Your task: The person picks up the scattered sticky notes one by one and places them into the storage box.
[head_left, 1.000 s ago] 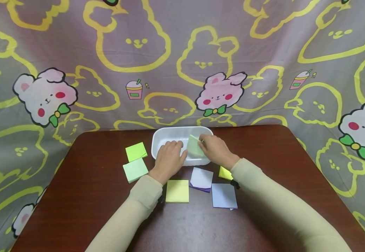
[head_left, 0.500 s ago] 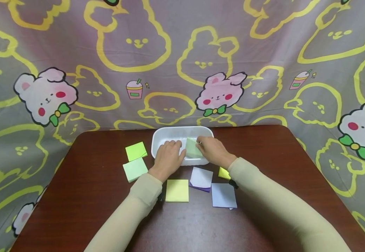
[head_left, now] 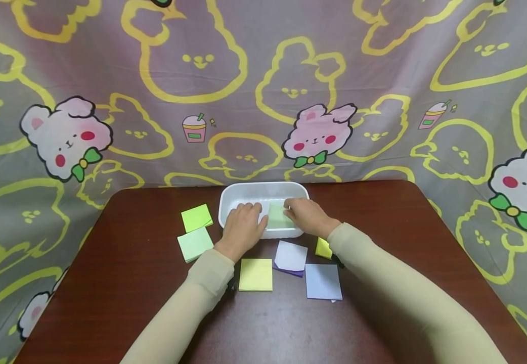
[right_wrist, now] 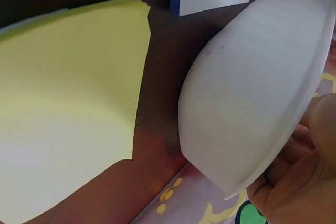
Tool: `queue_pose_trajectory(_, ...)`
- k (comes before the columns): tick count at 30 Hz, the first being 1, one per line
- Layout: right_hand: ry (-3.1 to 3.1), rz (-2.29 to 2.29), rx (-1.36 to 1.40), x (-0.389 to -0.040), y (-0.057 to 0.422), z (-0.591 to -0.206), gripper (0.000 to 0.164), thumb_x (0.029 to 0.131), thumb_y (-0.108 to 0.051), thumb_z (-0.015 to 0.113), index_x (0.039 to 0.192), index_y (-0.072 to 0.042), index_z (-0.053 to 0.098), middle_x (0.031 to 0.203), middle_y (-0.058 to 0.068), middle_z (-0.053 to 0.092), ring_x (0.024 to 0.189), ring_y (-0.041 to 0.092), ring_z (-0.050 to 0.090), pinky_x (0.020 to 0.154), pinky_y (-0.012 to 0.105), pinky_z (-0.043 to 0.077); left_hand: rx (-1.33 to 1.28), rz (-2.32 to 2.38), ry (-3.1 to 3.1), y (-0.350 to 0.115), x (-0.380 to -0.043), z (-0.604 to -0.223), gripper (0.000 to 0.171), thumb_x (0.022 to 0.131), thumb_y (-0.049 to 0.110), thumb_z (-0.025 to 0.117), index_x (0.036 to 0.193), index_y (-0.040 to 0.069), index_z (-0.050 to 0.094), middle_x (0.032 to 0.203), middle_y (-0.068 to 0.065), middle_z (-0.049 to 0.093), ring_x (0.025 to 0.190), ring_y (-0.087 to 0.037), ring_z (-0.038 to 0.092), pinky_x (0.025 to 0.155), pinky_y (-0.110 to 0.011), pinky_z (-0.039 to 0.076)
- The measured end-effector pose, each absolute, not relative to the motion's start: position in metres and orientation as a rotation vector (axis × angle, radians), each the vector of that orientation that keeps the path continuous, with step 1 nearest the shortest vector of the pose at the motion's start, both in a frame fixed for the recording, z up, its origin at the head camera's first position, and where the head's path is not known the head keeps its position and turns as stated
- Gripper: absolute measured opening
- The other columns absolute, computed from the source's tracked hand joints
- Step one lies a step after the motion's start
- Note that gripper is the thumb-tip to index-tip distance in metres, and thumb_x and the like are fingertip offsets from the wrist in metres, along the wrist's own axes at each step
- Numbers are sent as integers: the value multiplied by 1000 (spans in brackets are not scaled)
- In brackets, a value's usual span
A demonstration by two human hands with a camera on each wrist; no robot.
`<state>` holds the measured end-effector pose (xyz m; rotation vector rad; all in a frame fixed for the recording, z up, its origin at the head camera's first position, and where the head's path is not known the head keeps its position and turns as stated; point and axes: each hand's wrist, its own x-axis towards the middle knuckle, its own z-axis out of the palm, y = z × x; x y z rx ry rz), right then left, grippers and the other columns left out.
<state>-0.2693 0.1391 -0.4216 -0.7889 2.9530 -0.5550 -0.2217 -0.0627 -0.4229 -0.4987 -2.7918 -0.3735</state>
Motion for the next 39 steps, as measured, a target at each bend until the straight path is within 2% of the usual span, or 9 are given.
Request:
queue_pose_trajectory(2, 2953, -543, -790, -271, 139, -422, 16, 102, -15, 60, 106, -4, 70, 82, 4, 68, 68, 14, 54, 65, 30, 47, -495, -370, -2793, -63, -222, -423, 30, 101, 32, 60, 110, 4, 68, 98, -13, 72, 89, -31, 67, 76, -44, 54)
queue_pose_trajectory(6, 2961, -511, -805, -275, 139, -423, 16, 101, -15, 61, 105, -4, 71, 87, 6, 72, 72, 16, 57, 67, 32, 49, -495, -377, -2799, -63, -221, -423, 31, 101, 32, 59, 110, 4, 68, 99, -13, 72, 90, -31, 67, 76, -44, 54)
queue_pose_trajectory(10, 2972, -468, -820, -278, 139, -424, 22, 99, -15, 64, 114, 0, 71, 105, 13, 76, 90, 23, 69, 82, 39, 57, -495, -385, -2796, -62, -220, -423, 30, 101, 32, 60, 109, 4, 68, 98, -13, 72, 89, -31, 66, 76, -45, 54)
queue_pose_trajectory(14, 2970, -420, -819, -280, 138, -425, 27, 98, -15, 66, 120, 1, 69, 114, 15, 75, 104, 27, 71, 92, 42, 57, -487, -377, -2792, -62, -221, -423, 30, 101, 32, 60, 108, 4, 68, 98, -13, 72, 89, -31, 66, 76, -44, 54)
queue_pose_trajectory(26, 2930, -371, -803, -287, 130, -424, 26, 95, -15, 68, 117, 0, 70, 108, 13, 75, 91, 23, 67, 87, 40, 56, -487, -372, -2809, -59, -221, -423, 30, 101, 32, 60, 108, 4, 68, 98, -13, 72, 90, -32, 66, 77, -45, 54)
queue_pose_trajectory(33, 2884, -369, -727, -290, 126, -424, 22, 95, -12, 67, 113, -1, 72, 97, 10, 74, 81, 22, 60, 80, 37, 53, -488, -379, -2797, -59, -221, -421, 28, 101, 31, 60, 106, 4, 68, 95, -13, 71, 88, -32, 66, 74, -45, 53)
queue_pose_trajectory(39, 2849, -355, -702, -293, 125, -425, 20, 94, -10, 67, 110, -1, 72, 94, 9, 72, 79, 21, 59, 78, 34, 52, -494, -369, -2802, -59, -222, -422, 29, 101, 31, 59, 106, 4, 68, 95, -13, 72, 87, -31, 66, 74, -44, 53)
